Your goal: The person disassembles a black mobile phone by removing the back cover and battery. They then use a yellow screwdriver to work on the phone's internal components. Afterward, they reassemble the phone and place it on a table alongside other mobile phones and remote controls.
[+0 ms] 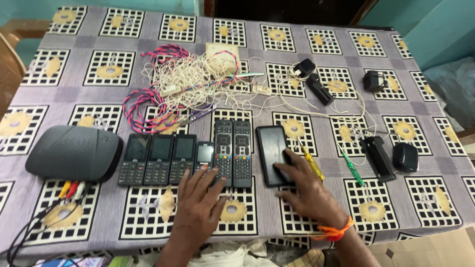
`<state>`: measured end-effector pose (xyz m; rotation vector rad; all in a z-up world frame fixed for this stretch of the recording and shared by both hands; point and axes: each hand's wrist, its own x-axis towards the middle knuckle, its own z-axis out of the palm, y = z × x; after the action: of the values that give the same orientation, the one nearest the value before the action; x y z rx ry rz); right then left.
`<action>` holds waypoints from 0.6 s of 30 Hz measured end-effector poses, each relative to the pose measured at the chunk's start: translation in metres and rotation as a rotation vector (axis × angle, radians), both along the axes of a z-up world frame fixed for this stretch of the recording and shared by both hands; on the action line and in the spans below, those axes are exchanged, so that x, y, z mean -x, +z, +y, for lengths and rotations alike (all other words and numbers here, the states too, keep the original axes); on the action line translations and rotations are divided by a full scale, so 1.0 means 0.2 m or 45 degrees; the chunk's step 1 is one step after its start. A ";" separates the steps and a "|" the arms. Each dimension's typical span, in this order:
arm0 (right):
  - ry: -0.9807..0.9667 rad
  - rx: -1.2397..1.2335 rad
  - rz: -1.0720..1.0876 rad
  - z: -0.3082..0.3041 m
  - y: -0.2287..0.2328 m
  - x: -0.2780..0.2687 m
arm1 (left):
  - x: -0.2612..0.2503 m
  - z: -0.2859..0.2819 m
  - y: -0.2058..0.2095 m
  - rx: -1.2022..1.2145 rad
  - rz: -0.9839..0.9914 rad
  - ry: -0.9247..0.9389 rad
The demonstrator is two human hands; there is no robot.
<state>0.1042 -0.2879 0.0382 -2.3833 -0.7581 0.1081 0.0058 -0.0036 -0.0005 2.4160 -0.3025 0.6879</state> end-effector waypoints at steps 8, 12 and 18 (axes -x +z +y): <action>0.221 0.252 -0.270 -0.02 0.00 -0.12 | -0.04 -0.18 -0.01 -0.022 0.100 0.050; 0.257 0.127 -0.356 0.01 -0.03 -0.08 | -0.05 -0.21 -0.03 -0.044 0.083 0.109; 0.177 0.074 -0.415 0.07 -0.04 -0.02 | -0.05 -0.21 -0.02 -0.105 0.094 0.117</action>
<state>0.1086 -0.2730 0.0297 -2.4317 -1.0848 -0.2094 0.0155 -0.0450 -0.0047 2.5406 -0.1941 0.6359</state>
